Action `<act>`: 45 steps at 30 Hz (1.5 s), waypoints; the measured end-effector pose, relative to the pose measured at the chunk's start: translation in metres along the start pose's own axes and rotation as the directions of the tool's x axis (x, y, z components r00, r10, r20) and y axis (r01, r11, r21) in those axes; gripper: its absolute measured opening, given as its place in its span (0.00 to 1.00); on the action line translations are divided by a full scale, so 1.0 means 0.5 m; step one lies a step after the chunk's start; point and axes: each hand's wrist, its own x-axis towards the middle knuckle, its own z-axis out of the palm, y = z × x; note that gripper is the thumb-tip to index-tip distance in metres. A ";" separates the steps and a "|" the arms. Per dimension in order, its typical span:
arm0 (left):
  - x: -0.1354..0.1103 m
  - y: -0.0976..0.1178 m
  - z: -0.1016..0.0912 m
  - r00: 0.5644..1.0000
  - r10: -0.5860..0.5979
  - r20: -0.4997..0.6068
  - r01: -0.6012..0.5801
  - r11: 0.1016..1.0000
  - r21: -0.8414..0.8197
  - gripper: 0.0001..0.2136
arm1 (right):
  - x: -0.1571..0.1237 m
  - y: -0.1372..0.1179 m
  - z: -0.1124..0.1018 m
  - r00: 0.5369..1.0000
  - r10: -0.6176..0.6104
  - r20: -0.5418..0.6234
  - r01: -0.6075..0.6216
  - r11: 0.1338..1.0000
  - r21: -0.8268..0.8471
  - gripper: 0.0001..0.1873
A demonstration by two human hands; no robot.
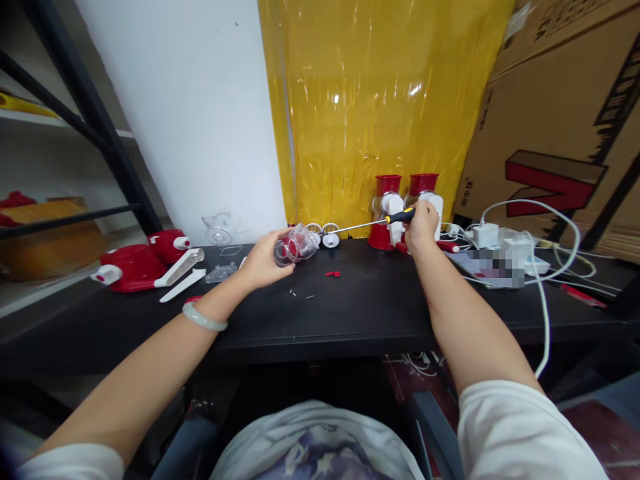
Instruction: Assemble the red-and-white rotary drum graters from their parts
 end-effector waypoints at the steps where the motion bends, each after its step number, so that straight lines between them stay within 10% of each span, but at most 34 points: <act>1: 0.000 0.001 0.000 1.000 0.011 0.011 -0.011 1.000 0.004 0.35 | -0.002 -0.001 0.004 0.998 0.009 -0.064 -0.009 1.000 0.012 0.07; 45: -0.004 0.013 -0.005 0.993 0.073 0.093 -0.070 0.997 -0.034 0.36 | -0.070 -0.032 0.049 0.992 0.090 -0.083 -0.089 0.996 0.014 0.10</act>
